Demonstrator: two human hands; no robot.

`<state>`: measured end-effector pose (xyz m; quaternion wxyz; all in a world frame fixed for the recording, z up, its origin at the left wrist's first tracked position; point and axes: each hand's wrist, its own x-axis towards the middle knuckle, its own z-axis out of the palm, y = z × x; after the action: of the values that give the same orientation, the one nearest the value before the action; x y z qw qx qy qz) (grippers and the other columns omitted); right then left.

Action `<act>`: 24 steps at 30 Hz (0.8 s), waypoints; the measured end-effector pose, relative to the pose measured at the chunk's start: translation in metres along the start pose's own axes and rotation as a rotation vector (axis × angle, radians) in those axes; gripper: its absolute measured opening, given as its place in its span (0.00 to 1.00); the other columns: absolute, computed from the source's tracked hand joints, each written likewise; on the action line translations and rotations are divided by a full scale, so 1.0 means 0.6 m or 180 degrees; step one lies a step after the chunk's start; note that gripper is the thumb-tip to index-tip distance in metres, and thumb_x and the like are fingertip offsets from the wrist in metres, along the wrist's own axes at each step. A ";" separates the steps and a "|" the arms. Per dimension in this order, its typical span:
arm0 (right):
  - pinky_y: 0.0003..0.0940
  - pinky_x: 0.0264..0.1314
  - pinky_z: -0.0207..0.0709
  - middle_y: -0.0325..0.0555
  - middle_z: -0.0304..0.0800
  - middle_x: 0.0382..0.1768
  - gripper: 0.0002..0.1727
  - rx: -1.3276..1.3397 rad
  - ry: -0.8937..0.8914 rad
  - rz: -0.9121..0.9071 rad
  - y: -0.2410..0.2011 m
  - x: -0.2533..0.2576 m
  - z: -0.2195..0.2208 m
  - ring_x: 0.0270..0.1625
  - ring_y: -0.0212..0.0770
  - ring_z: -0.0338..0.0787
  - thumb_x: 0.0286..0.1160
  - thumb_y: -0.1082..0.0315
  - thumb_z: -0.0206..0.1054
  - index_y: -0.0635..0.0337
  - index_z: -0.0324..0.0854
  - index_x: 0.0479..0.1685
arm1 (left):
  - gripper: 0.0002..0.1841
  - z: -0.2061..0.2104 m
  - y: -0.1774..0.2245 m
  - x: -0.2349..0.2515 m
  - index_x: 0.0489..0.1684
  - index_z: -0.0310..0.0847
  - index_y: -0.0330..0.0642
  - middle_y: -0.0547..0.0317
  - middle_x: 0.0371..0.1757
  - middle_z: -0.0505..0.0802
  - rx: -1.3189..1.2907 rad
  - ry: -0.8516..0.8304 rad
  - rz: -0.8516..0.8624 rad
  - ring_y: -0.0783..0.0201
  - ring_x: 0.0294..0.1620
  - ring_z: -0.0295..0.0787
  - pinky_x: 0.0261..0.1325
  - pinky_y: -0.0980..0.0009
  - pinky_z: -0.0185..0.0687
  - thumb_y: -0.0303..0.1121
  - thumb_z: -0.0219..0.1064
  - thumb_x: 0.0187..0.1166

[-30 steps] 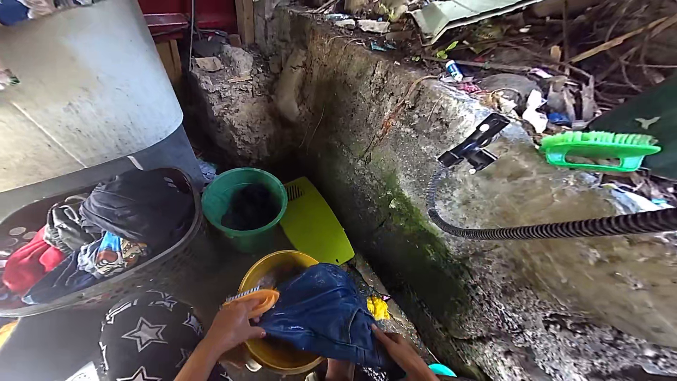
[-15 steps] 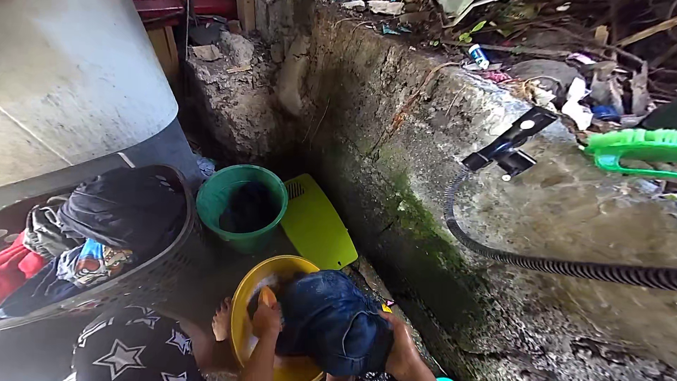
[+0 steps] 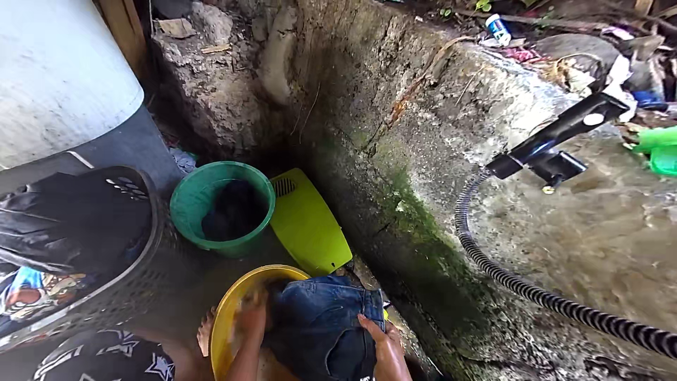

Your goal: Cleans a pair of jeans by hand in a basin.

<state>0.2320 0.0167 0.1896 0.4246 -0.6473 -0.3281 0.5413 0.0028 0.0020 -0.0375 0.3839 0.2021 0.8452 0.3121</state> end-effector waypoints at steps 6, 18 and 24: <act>0.27 0.41 0.85 0.39 0.88 0.26 0.15 0.0051 -0.0220 -0.0018 0.002 -0.001 0.012 0.33 0.28 0.90 0.90 0.67 0.55 0.62 0.81 0.33 | 0.06 -0.090 0.201 -0.213 0.33 0.85 0.37 0.71 0.22 0.90 -0.2650 -0.0014 0.1623 0.78 0.22 0.85 0.29 0.77 0.85 0.30 0.67 0.76; 0.28 0.42 0.86 0.40 0.89 0.28 0.15 0.0094 -0.0274 -0.0250 -0.004 -0.008 -0.010 0.34 0.29 0.90 0.92 0.66 0.54 0.63 0.82 0.38 | 0.25 -0.099 0.197 -0.242 0.37 0.90 0.30 0.45 0.34 0.94 -0.0043 -0.0909 0.1885 0.53 0.41 0.94 0.52 0.52 0.88 0.51 0.72 0.76; 0.29 0.36 0.83 0.41 0.85 0.22 0.17 0.0020 -0.0158 -0.0325 -0.010 -0.008 -0.018 0.28 0.31 0.88 0.90 0.67 0.56 0.63 0.80 0.30 | 0.32 -0.044 0.074 -0.179 0.51 0.90 0.35 0.36 0.55 0.94 0.1980 -0.1813 0.1238 0.38 0.63 0.90 0.68 0.36 0.80 0.62 0.64 0.80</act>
<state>0.2421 0.0131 0.1977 0.4454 -0.6148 -0.3694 0.5359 0.0539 -0.0378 0.0624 0.4562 0.5401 0.7060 0.0421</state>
